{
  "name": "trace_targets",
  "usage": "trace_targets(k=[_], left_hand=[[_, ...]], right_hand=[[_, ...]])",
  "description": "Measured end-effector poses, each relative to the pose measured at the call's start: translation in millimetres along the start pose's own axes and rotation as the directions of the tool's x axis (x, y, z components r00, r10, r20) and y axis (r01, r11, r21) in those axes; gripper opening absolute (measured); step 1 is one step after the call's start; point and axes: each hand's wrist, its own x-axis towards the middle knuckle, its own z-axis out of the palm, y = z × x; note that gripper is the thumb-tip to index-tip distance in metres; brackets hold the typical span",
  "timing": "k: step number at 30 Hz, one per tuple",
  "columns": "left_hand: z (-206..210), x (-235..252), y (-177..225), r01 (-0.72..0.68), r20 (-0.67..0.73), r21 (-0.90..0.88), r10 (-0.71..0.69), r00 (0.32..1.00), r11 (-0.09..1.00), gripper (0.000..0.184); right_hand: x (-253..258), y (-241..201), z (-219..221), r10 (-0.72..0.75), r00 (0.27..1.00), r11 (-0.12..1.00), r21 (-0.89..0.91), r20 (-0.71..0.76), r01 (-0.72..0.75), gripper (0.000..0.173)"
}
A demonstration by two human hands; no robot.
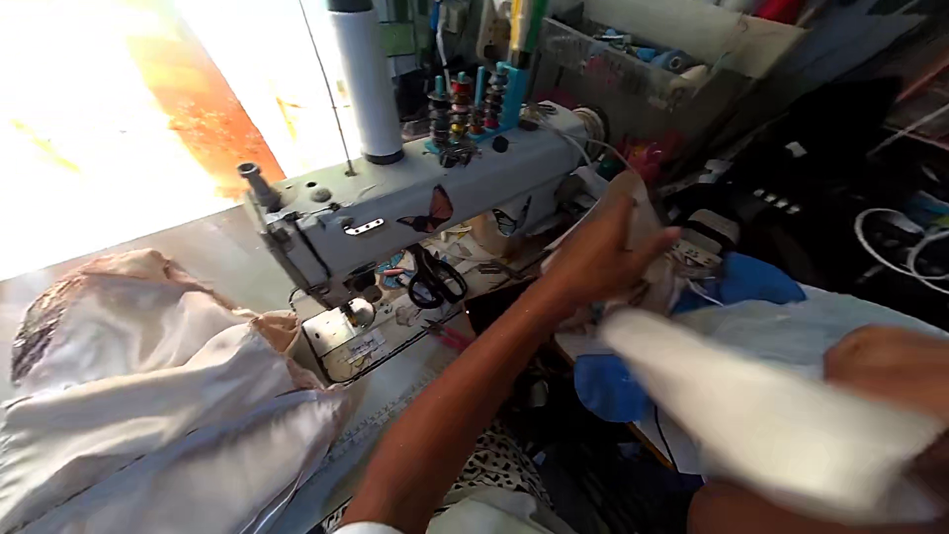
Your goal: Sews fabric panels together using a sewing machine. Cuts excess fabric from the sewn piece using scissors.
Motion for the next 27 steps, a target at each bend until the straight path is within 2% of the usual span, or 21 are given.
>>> trace_targets(k=[1,2,3,5,7,9,11,12,13,14,15,19,21,24,25,27], left_hand=[[0,-7,5,0.045,0.081,-0.112,-0.036,0.996,0.993,0.055],[0,-24,11,0.077,0.147,-0.230,-0.044,0.988,0.970,0.050],[-2,-41,11,0.081,0.219,-0.340,-0.005,0.976,0.937,0.052],[-7,-81,-9,0.163,0.305,-0.573,0.024,0.952,0.803,0.072],[-19,-131,-38,0.245,0.253,-0.729,-0.081,0.964,0.639,0.065],[-35,-177,-31,0.316,0.161,-0.795,-0.322,0.933,0.518,0.080],[-47,-222,-28,0.284,0.046,-0.808,-0.426,0.904,0.515,0.090],[-47,-244,-28,0.236,-0.055,-0.781,-0.440,0.896,0.578,0.081],[-44,-263,-27,0.197,-0.152,-0.732,-0.439,0.886,0.652,0.064],[-42,-276,-25,0.191,-0.216,-0.683,-0.445,0.869,0.705,0.049],[-41,-282,-21,0.206,-0.254,-0.641,-0.457,0.852,0.739,0.040],[-40,-291,-13,0.262,-0.446,-0.588,-0.577,0.685,0.766,0.015],[-46,-296,-8,0.236,-0.522,-0.557,-0.557,0.646,0.796,0.012],[-61,-297,-3,0.199,-0.610,-0.369,-0.399,0.685,0.908,0.013],[-68,-297,-2,0.188,-0.646,-0.245,-0.305,0.700,0.951,0.013],[-79,-298,0,0.147,-0.693,0.103,-0.035,0.720,0.984,0.013]], right_hand=[[5,7,6,-0.100,0.987,0.993,0.072,0.122,0.092,0.023],[12,12,15,-0.161,0.970,0.981,0.138,0.181,0.137,0.024],[20,16,26,-0.173,0.966,0.973,0.187,0.190,0.137,0.025],[35,24,54,-0.088,0.990,0.972,0.228,0.106,0.062,0.029],[50,33,83,0.084,0.996,0.951,0.295,0.029,-0.089,0.026],[63,43,110,0.237,0.971,0.901,0.366,0.035,-0.233,0.018],[73,51,138,0.327,0.941,0.832,0.444,0.092,-0.332,0.018],[76,53,152,0.353,0.927,0.799,0.475,0.125,-0.368,0.018],[80,54,165,0.372,0.915,0.773,0.494,0.154,-0.397,0.019],[85,54,176,0.380,0.908,0.756,0.505,0.177,-0.416,0.019],[90,53,184,0.376,0.905,0.745,0.516,0.199,-0.423,0.019],[106,51,205,0.323,0.911,0.763,0.499,0.256,-0.410,0.021],[109,52,209,0.300,0.917,0.777,0.490,0.262,-0.395,0.019],[104,61,211,0.182,0.961,0.743,0.611,0.208,-0.274,0.010],[101,62,209,0.105,0.979,0.718,0.668,0.176,-0.197,0.007],[93,58,196,-0.130,0.985,0.684,0.729,0.112,0.008,0.013]])
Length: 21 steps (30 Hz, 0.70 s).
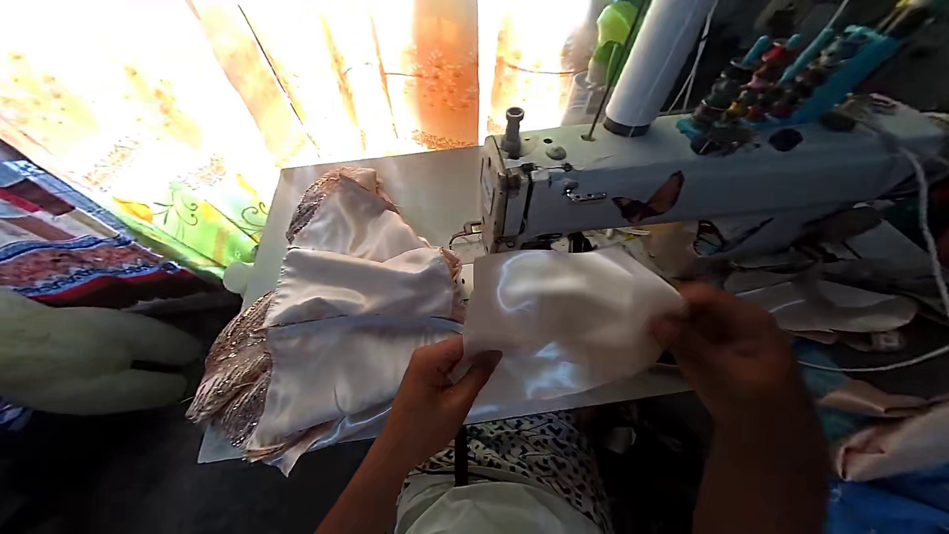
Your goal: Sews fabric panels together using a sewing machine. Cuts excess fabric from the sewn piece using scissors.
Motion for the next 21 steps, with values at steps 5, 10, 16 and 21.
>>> trace_targets(k=[5,10,16,21], left_hand=[[-16,-12,14,-0.418,0.150,0.093,0.403,0.903,0.903,0.021],[1,-46,2,-0.383,0.075,0.161,0.376,0.924,0.910,0.012],[0,-71,0,-0.339,0.034,0.344,0.349,0.937,0.876,0.015],[-4,-68,8,0.118,-0.240,-0.259,-0.182,0.953,0.959,0.052]], right_hand=[[-24,-38,9,-0.211,0.865,0.946,0.317,0.455,0.064,0.049],[-49,22,90,0.376,0.834,0.833,0.248,0.403,-0.495,0.063],[-34,20,108,0.362,0.745,0.516,0.546,0.560,-0.661,0.018],[-10,7,110,0.141,0.911,0.784,0.519,0.387,-0.342,0.010]])
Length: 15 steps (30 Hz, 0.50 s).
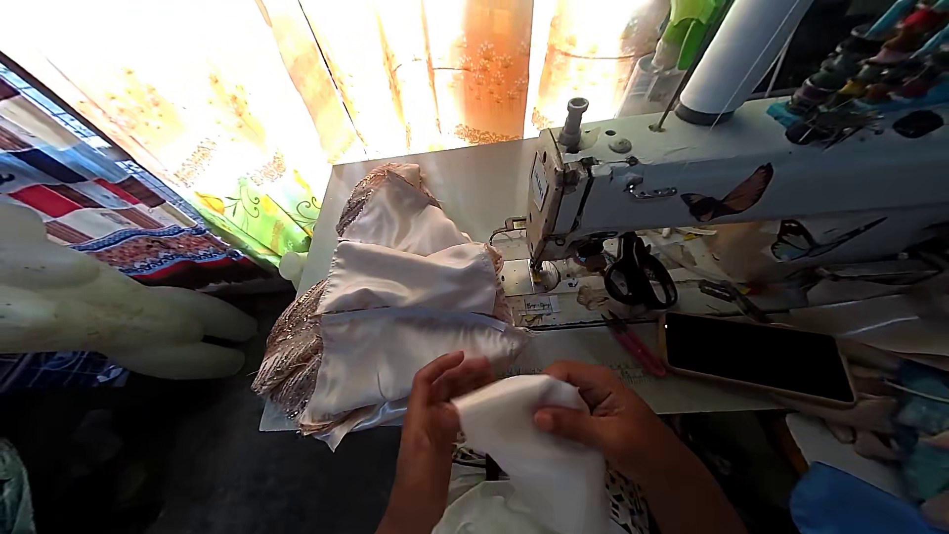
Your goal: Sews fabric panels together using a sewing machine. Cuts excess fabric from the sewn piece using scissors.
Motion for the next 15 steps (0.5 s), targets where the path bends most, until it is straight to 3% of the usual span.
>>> trace_targets(k=[2,4,6,8,10,14,15], left_hand=[[-6,12,9,0.307,0.104,-0.279,-0.289,0.952,0.910,0.091],[-14,26,13,0.392,0.255,-0.268,-0.327,0.910,0.880,0.097],[-17,42,19,0.333,0.192,-0.074,-0.314,0.930,0.940,0.083],[-21,59,25,0.305,0.138,0.085,-0.314,0.939,0.949,0.067],[-26,73,30,0.298,0.173,0.252,-0.346,0.922,0.921,0.053],[-39,85,28,0.141,0.492,0.439,-0.368,0.789,0.887,0.103],[-39,81,26,0.070,0.518,0.463,-0.334,0.787,0.883,0.107]], right_hand=[[4,1,2,-0.081,0.993,0.996,-0.037,0.081,0.084,0.016],[7,4,8,-0.055,0.998,0.982,-0.183,-0.016,0.051,0.015],[10,8,16,0.026,0.970,0.953,-0.286,-0.241,-0.097,0.011],[15,13,20,0.082,0.916,0.954,-0.235,-0.393,-0.186,0.010],[19,19,23,0.119,0.873,0.969,-0.138,-0.473,-0.207,0.009],[25,23,27,0.206,0.819,0.972,0.016,-0.535,-0.234,0.010],[25,22,27,0.208,0.816,0.971,0.010,-0.540,-0.241,0.009]])
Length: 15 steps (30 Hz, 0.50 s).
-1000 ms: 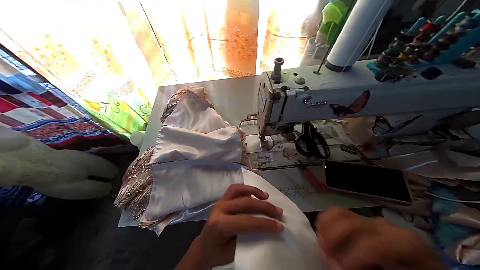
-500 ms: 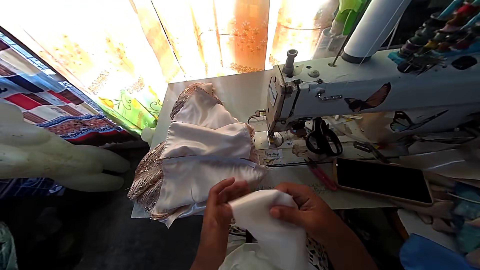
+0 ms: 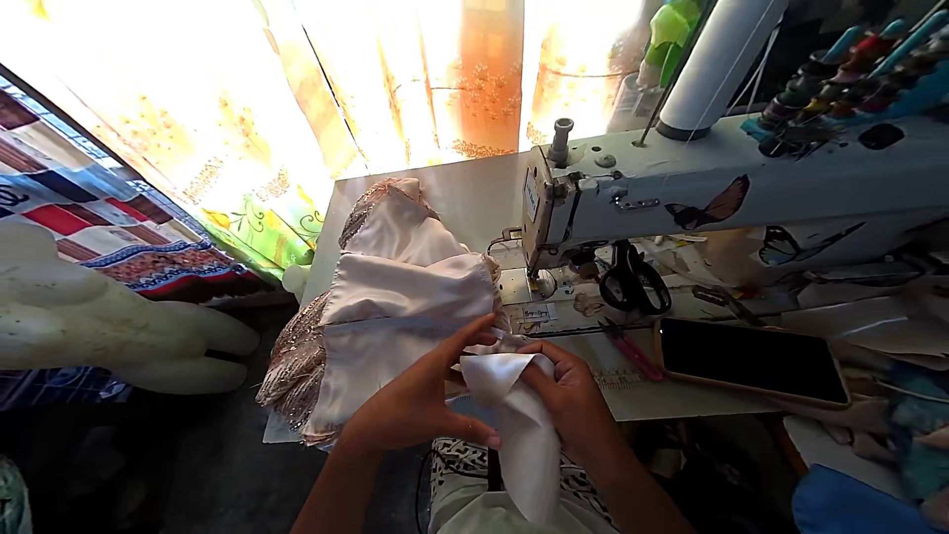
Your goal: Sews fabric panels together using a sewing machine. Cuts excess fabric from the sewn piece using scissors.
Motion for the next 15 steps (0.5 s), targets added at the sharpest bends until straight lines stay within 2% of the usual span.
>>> trace_targets(k=[1,2,5,6,8,10,15], left_hand=[[7,-2,-1,-0.041,-0.049,0.076,0.045,0.998,0.996,0.104],[17,-5,-3,-0.082,-0.136,0.165,0.105,0.985,0.983,0.092],[36,-4,-15,-0.168,-0.410,0.369,0.322,0.853,0.914,0.030],[34,-3,-17,-0.149,-0.487,0.383,0.336,0.806,0.912,0.020],[22,2,-15,-0.077,-0.580,0.382,0.304,0.756,0.921,0.018],[5,11,-9,-0.061,-0.568,0.413,0.309,0.763,0.909,0.015],[-34,53,5,-0.081,-0.354,0.629,0.378,0.856,0.773,0.015]], right_hand=[[0,-1,0,-0.003,1.000,1.000,-0.027,-0.004,0.003,0.011],[0,-2,0,-0.021,1.000,0.998,-0.062,-0.008,0.020,0.015],[2,0,-1,-0.088,0.996,0.982,-0.169,-0.005,0.085,0.023],[3,0,0,-0.097,0.995,0.978,-0.185,-0.007,0.094,0.021],[4,0,4,-0.101,0.995,0.976,-0.195,-0.011,0.097,0.016],[5,1,9,-0.118,0.993,0.967,-0.232,-0.030,0.108,0.015],[7,13,19,-0.245,0.962,0.917,-0.350,-0.118,0.191,0.015]])
